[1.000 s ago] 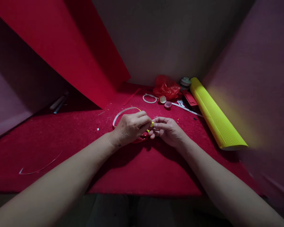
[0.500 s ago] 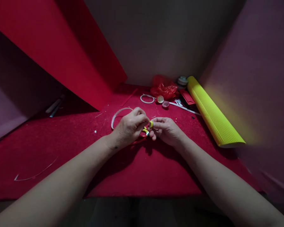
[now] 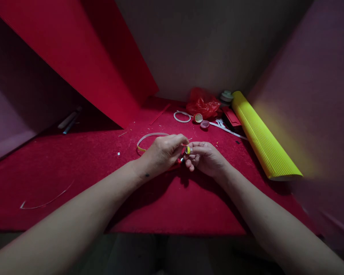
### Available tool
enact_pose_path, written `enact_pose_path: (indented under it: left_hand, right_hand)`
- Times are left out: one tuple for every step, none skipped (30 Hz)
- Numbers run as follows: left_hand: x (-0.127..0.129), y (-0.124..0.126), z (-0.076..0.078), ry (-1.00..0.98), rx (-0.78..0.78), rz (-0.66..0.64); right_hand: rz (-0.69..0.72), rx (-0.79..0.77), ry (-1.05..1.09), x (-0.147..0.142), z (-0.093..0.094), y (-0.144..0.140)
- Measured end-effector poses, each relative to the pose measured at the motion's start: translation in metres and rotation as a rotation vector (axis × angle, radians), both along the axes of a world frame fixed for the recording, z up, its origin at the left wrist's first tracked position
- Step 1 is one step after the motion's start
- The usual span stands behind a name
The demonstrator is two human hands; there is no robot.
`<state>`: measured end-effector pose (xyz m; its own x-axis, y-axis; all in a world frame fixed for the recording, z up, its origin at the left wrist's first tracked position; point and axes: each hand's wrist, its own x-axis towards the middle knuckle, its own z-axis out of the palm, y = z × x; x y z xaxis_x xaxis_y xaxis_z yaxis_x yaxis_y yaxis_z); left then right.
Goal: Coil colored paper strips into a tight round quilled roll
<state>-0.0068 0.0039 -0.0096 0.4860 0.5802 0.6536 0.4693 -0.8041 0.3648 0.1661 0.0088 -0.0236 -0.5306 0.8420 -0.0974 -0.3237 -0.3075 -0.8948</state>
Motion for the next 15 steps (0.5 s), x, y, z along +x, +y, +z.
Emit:
enact_pose_path:
  left_hand:
    - [-0.0002, 0.0003, -0.0002, 0.007, -0.001, -0.006]
    - [-0.0004, 0.0006, -0.0003, 0.017, 0.004, -0.012]
    - [-0.0007, 0.001, -0.0004, 0.023, 0.009, -0.015]
    - [-0.0009, 0.0015, -0.0004, 0.025, 0.012, -0.016]
    - [-0.001, 0.0019, -0.0004, 0.022, 0.013, -0.016]
    - [-0.0011, 0.0023, -0.0003, 0.018, 0.009, -0.014]
    - [-0.0012, 0.0025, -0.0002, 0.016, 0.0, -0.013]
    - [-0.0012, 0.0026, 0.0, 0.015, -0.014, -0.009]
    - [-0.0013, 0.0025, 0.0003, 0.016, -0.032, -0.003]
    - [-0.0013, 0.0024, 0.0006, 0.017, -0.047, 0.001]
    - [-0.0014, 0.0023, 0.0009, 0.017, -0.055, 0.002]
    - [-0.0015, 0.0022, 0.0013, 0.017, -0.056, -0.002]
    - [-0.0016, 0.0023, 0.0016, 0.015, -0.05, -0.01]
    - [-0.0019, 0.0024, 0.0018, 0.013, -0.038, -0.019]
    - [-0.0021, 0.0027, 0.0019, 0.011, -0.026, -0.027]
  right_hand:
    - [0.0, -0.002, -0.005, 0.0001, -0.0005, 0.0]
    - [0.0, -0.001, -0.01, 0.0002, -0.0009, 0.0]
    - [0.0, 0.002, -0.013, 0.0003, -0.0012, -0.0001]
    - [0.0, 0.008, -0.014, 0.0005, -0.0014, -0.0001]
    - [-0.001, 0.013, -0.015, 0.0005, -0.0015, -0.0002]
    - [-0.004, 0.017, -0.014, 0.0005, -0.0014, -0.0004]
    - [-0.009, 0.021, -0.014, 0.0003, -0.0012, -0.0006]
    - [-0.018, 0.024, -0.013, 0.0, -0.001, -0.0008]
    - [-0.028, 0.026, -0.013, -0.0004, -0.0006, -0.0011]
    - [-0.039, 0.025, -0.014, -0.0009, -0.0003, -0.0015]
    - [-0.05, 0.025, -0.015, -0.0014, -0.0001, -0.0019]
    - [-0.06, 0.024, -0.017, -0.0019, 0.0, -0.0023]
    - [-0.068, 0.023, -0.02, -0.0023, -0.0001, -0.0027]
    - [-0.077, 0.023, -0.024, -0.0025, -0.0003, -0.0031]
    - [-0.088, 0.027, -0.029, -0.0026, -0.0006, -0.0034]
